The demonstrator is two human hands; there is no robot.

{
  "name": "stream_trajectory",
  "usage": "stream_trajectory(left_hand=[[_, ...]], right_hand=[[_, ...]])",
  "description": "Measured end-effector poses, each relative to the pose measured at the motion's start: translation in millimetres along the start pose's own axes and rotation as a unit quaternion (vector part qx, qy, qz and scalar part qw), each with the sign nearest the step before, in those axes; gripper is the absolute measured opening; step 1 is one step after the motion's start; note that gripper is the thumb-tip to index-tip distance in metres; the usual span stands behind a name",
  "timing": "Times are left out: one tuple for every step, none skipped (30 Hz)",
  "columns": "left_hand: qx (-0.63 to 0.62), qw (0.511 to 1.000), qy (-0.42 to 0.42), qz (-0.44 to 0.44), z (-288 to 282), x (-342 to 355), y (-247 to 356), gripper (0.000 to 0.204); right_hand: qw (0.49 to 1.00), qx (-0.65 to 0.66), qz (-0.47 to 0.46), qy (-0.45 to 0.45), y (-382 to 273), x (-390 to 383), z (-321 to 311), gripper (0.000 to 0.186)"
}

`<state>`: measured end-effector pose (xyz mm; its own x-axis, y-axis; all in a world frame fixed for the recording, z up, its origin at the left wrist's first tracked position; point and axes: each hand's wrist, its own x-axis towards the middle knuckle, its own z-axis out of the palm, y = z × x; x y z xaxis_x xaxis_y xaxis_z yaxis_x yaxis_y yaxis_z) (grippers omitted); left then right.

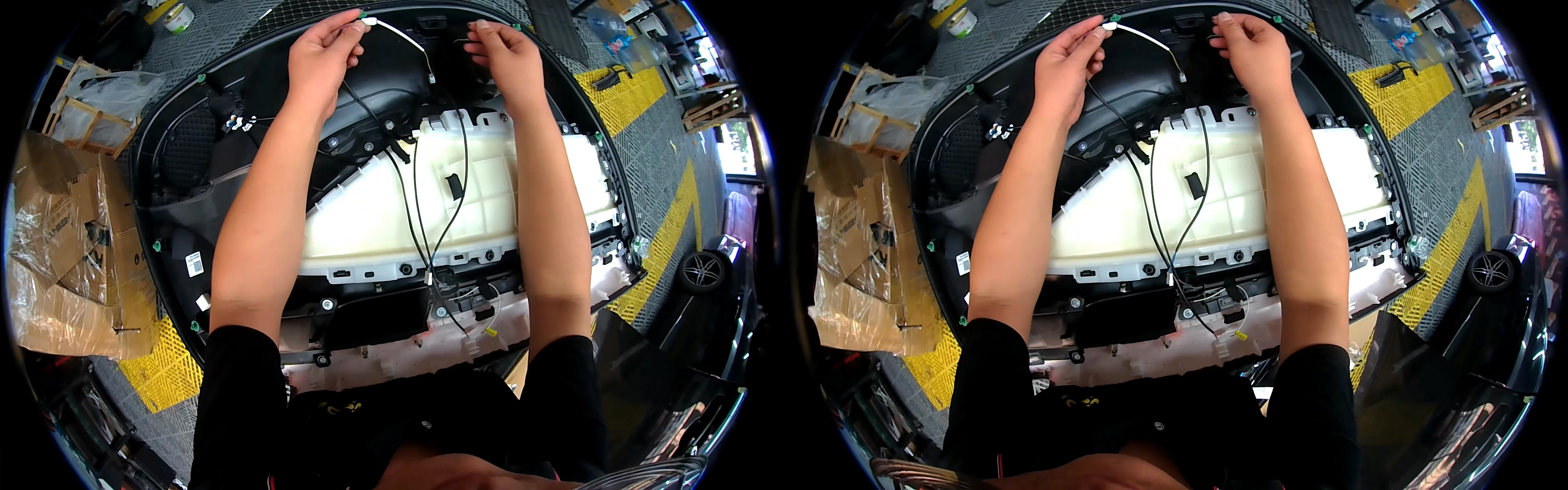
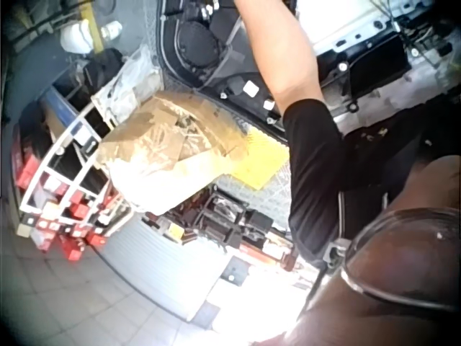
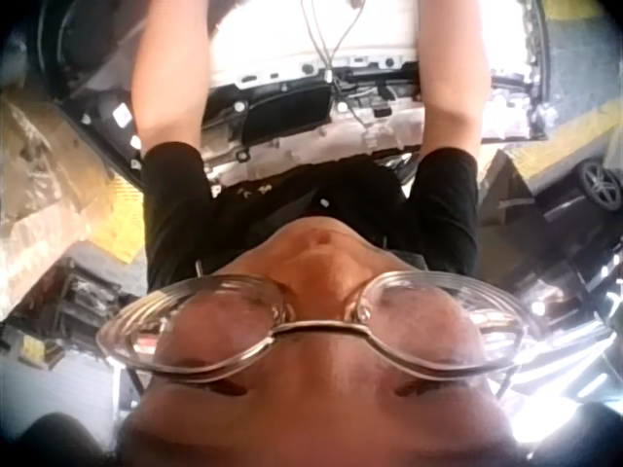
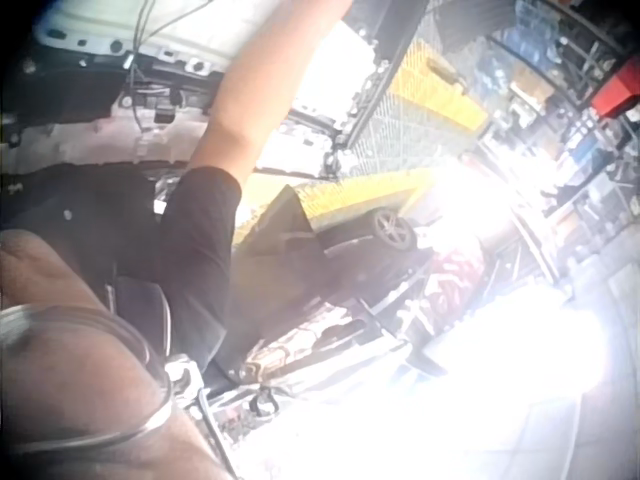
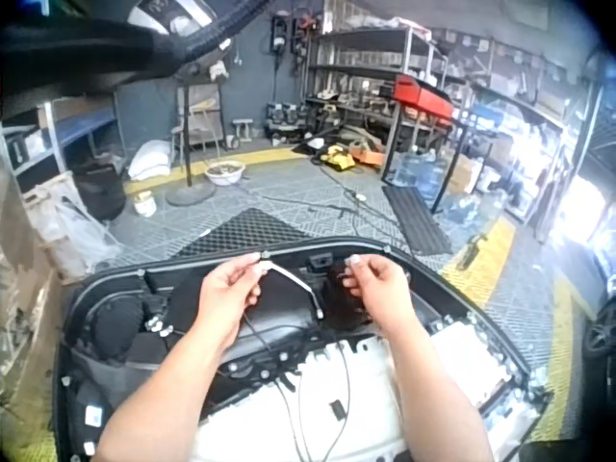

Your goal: The person prepares electrical components from a package and installs them onto the interior side of a car door panel by connecting wires and mounting a small control module.

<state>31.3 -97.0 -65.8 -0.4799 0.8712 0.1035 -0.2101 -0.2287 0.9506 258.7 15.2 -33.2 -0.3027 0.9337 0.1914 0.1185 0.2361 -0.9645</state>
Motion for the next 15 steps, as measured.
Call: stream_trajectory(left_hand=[[-0.003, 1.000, 0.007, -0.009, 0.5, -0.9, -0.2, 0.033], [-0.007, 1.000, 0.015, -0.018, 0.9, -1.4, -0.9, 0.033], [-0.018, 1.000, 0.004, -0.015, 0.3, 0.0, -1.5, 0.033], [-0.030, 0.999, -0.007, -0.012, -1.1, 2.3, -3.0, 0.033], [-0.042, 0.999, -0.018, -0.009, -2.5, 4.9, -4.9, 0.034], [-0.017, 1.000, -0.007, 0.025, -4.9, 8.6, -9.0, 0.033], [0.008, 0.998, 0.004, 0.058, -6.6, 12.9, -13.2, 0.033], [0.032, 0.995, 0.013, 0.091, -8.3, 15.6, -18.1, 0.032], [0.002, 0.998, 0.041, 0.039, -3.0, 13.5, -14.7, 0.030], [-0.016, 0.999, 0.040, 0.021, -2.6, 11.1, -11.8, 0.031], [-0.005, 0.999, 0.036, 0.024, -3.1, 11.0, -11.1, 0.032], [0.011, 0.999, 0.038, 0.026, -8.3, 8.1, -11.7, 0.032], [0.047, 0.998, 0.036, 0.026, -10.8, 6.5, -11.4, 0.033], [0.060, 0.998, 0.018, 0.032, -2.7, 7.9, -13.4, 0.033], [0.066, 0.997, 0.018, 0.032, -3.2, 8.2, -15.5, 0.033]], right_hand=[[1.000, -0.011, 0.002, 0.002, -1.5, 1.3, -4.3, 0.029], [1.000, -0.022, 0.004, 0.004, -2.6, 2.1, -7.6, 0.029], [1.000, -0.024, 0.011, 0.012, -3.7, 1.9, -9.6, 0.029], [1.000, -0.025, 0.011, 0.010, -3.1, 1.8, -11.1, 0.029], [1.000, -0.026, 0.010, 0.009, -2.0, 1.4, -12.6, 0.030], [1.000, -0.027, 0.011, 0.007, -0.4, -0.1, -13.6, 0.031], [0.999, -0.034, 0.010, -0.005, -0.8, -0.1, -15.3, 0.031], [0.999, -0.041, 0.008, -0.016, -2.7, 2.1, -17.7, 0.032], [0.998, -0.050, 0.011, -0.024, -2.0, 2.2, -24.1, 0.032], [1.000, -0.010, 0.020, -0.021, -6.6, 4.0, -24.1, 0.019], [0.999, -0.042, 0.022, -0.009, -13.0, 4.0, -25.3, 0.023], [0.997, -0.071, 0.025, -0.004, -33.3, 1.4, -16.8, 0.027], [0.999, -0.048, 0.022, -0.012, -42.3, 1.1, -16.8, 0.027], [0.995, -0.099, 0.021, -0.004, -59.8, -1.8, -25.4, 0.026], [0.995, -0.096, -0.002, -0.031, -65.5, -3.9, -26.8, 0.025]])
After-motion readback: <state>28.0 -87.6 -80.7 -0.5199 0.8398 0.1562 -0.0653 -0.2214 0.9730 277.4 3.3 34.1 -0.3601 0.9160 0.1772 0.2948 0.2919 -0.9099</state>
